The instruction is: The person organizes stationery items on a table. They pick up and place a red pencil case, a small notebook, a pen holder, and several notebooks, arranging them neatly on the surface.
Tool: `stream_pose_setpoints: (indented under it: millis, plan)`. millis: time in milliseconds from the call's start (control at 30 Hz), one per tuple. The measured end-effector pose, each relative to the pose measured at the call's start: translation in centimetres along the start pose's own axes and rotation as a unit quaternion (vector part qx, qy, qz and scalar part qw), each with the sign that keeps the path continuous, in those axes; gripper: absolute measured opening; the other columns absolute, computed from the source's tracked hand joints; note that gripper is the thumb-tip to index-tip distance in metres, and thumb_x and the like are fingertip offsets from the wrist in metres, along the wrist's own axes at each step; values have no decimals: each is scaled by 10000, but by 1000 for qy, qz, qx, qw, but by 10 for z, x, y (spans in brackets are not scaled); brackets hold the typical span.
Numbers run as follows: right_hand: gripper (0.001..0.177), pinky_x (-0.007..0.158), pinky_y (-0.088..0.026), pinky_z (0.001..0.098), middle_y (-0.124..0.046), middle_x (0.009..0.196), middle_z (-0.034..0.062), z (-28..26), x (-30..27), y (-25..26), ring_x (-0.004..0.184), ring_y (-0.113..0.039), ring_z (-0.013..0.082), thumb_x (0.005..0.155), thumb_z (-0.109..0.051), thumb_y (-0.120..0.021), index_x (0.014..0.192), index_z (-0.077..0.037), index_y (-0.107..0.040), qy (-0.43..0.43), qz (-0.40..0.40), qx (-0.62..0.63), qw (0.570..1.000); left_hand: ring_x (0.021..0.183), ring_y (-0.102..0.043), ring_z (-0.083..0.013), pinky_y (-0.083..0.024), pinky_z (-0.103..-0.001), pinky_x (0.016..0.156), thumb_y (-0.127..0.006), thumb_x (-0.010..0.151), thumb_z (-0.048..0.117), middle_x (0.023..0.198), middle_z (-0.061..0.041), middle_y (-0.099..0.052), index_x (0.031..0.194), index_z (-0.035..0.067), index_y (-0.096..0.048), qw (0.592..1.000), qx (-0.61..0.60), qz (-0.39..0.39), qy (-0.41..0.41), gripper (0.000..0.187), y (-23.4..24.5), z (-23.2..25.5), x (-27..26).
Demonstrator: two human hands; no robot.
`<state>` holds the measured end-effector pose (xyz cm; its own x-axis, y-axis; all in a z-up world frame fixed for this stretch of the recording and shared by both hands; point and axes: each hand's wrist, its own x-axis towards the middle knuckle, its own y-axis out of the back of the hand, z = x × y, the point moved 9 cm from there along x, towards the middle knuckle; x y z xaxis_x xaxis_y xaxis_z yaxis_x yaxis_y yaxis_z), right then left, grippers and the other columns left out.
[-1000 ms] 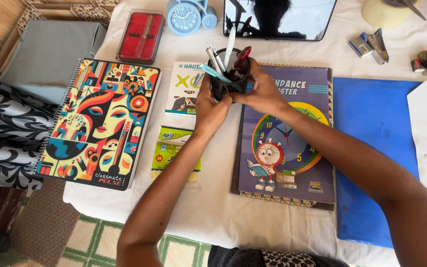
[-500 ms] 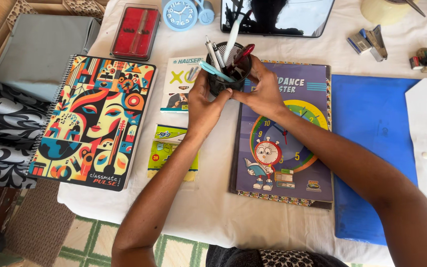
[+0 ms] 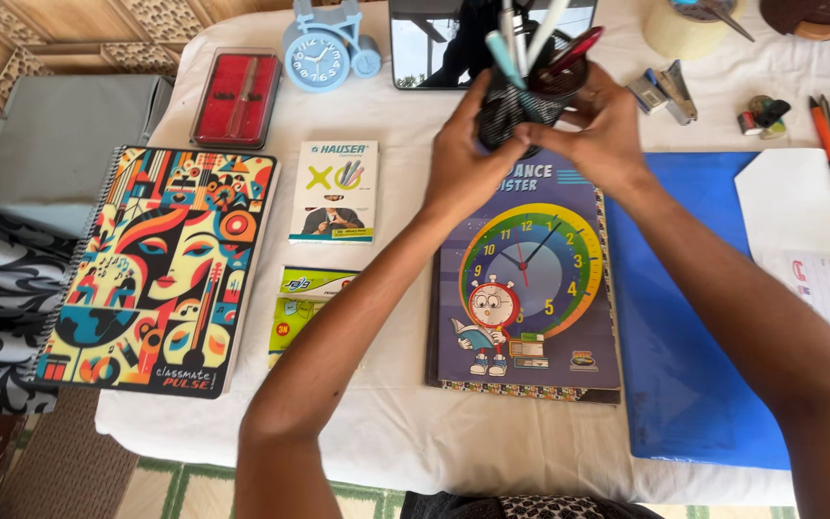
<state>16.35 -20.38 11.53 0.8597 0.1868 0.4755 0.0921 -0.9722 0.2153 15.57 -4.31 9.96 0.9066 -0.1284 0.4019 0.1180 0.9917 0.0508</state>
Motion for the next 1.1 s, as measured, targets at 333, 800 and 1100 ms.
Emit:
stream_pose_setpoints:
  millis: [333,800,1100]
  plan:
    - [481,974,-627,315,-727,1186,117,47,-30,112,1079,-722,147,913,21,-855,1301,53,-572,-49,94,-35,994,1284,-649,-348,-499,-397,1105,-821,741,266,1389,-265,-642,1507,-29,-436,992,115,-29,-47,906,-122,-54,44]
    - [577,1031,-619,326,-675,1277,149,87,-51,133,1187,-690,188,905,-29,-875,1349,57,-518,-67,110,-44,991,1278,-659,-335,-506,-394,1101,-736,768,183,1394,-231,-644,1508,3,-447,992,114,-51,-25,815,-151,-95,38]
    - [690,1048,-617,352,-655,1344,154,86,-56,128,1239,-680,223,916,-43,-883,1425,35,-423,-75,94,-88,989,1373,-565,-370,-454,-422,1159,-745,781,139,1474,-249,-560,1541,21,-400,987,146,-62,-41,843,-147,-92,19]
